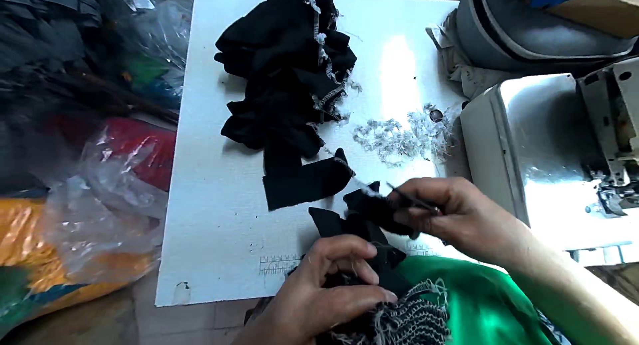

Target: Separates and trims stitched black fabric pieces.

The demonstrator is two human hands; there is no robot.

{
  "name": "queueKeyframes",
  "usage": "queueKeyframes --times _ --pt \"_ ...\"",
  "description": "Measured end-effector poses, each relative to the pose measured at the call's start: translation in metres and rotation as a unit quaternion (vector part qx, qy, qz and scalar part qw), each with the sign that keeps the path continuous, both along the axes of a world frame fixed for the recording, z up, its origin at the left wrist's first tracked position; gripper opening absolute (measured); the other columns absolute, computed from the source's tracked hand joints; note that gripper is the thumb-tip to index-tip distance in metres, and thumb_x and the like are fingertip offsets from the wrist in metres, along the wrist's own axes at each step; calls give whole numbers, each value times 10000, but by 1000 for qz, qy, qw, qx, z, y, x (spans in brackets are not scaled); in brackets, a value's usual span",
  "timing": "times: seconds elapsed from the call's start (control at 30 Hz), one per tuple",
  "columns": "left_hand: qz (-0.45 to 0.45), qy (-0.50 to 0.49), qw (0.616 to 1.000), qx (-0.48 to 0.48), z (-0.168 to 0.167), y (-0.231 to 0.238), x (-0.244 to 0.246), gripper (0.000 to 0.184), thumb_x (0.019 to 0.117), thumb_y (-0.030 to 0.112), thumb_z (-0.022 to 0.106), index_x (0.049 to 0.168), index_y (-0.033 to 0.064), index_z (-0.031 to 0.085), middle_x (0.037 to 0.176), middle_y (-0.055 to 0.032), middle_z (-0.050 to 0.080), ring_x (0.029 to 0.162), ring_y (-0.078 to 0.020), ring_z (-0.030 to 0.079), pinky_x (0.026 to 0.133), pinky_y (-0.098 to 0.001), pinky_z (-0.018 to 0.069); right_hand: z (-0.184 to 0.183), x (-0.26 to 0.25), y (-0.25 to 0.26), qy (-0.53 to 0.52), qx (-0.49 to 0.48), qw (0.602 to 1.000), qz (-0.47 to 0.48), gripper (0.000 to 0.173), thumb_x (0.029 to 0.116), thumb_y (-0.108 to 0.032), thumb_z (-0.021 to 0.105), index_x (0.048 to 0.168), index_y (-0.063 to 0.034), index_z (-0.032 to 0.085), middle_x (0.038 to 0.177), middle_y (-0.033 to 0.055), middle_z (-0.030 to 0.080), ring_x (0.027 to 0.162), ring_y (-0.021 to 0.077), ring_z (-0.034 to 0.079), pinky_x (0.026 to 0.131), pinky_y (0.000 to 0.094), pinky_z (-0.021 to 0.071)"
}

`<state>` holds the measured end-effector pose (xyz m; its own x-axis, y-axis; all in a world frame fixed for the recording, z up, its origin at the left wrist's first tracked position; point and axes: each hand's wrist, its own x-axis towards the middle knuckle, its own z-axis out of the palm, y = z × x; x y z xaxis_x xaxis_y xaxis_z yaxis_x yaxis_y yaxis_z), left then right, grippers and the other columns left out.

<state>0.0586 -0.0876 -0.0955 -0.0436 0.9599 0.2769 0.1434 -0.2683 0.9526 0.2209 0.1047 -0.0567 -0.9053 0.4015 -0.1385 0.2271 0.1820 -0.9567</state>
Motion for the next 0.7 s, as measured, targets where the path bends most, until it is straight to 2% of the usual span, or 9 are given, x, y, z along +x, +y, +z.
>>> queueKeyframes --times 0.1,0.13,0.2,0.27,0.4,0.5,0.6,0.7 --pt "56 26 998 1 -4 4 5 191 991 335 643 1179 362 668 1401 223 481 1238 95 485 981 -96 449 0 5 -4 9 -10 999 42 100 953 -93 636 999 -78 723 780 -73 635 666 -76 554 589 68 459" --pt "69 41 997 3 -6 3 5 197 986 361 641 1181 373 664 1428 229 448 1273 89 452 1004 -101 428 0 7 -4 13 -5 999 50 105 945 -89 636 996 -72 726 803 -66 631 688 -74 554 602 66 458" --pt "75 63 995 2 -6 1 4 208 986 404 621 1184 345 654 1451 202 419 1327 69 398 1064 -127 377 0 10 -3 20 -5 997 68 123 941 -81 633 1009 -65 735 862 -46 628 742 -59 566 632 69 469" --pt "67 56 996 -6 -6 -1 3 224 993 405 610 1191 306 647 1449 173 437 1344 58 396 1098 -151 369 2 12 -2 23 -11 996 81 138 951 -92 636 1031 -65 745 900 -42 644 792 -64 583 664 60 474" --pt "49 17 999 -12 -13 -1 2 261 995 414 607 1232 317 652 1504 157 449 1386 3 421 1125 -211 409 4 14 -5 55 -2 991 119 220 927 -16 606 1096 -24 745 899 -2 658 834 -51 582 727 60 457" --pt "39 5 999 3 -16 0 2 294 978 433 624 1214 261 657 1488 125 499 1407 -49 438 1146 -259 421 5 15 -6 58 3 989 134 264 907 15 594 1122 -23 742 894 9 661 833 -40 580 734 67 456" --pt "41 16 999 27 -19 3 2 300 988 448 607 1249 303 633 1514 163 475 1456 -70 390 1191 -305 380 6 16 -4 65 10 987 147 279 912 21 594 1145 -31 737 915 21 674 862 -21 597 764 86 466" --pt "46 23 998 29 -20 3 2 292 982 452 610 1224 288 626 1481 153 512 1435 -77 418 1178 -310 387 8 17 -3 70 17 984 164 308 918 22 591 1180 -54 734 936 32 681 871 -3 609 763 103 480"
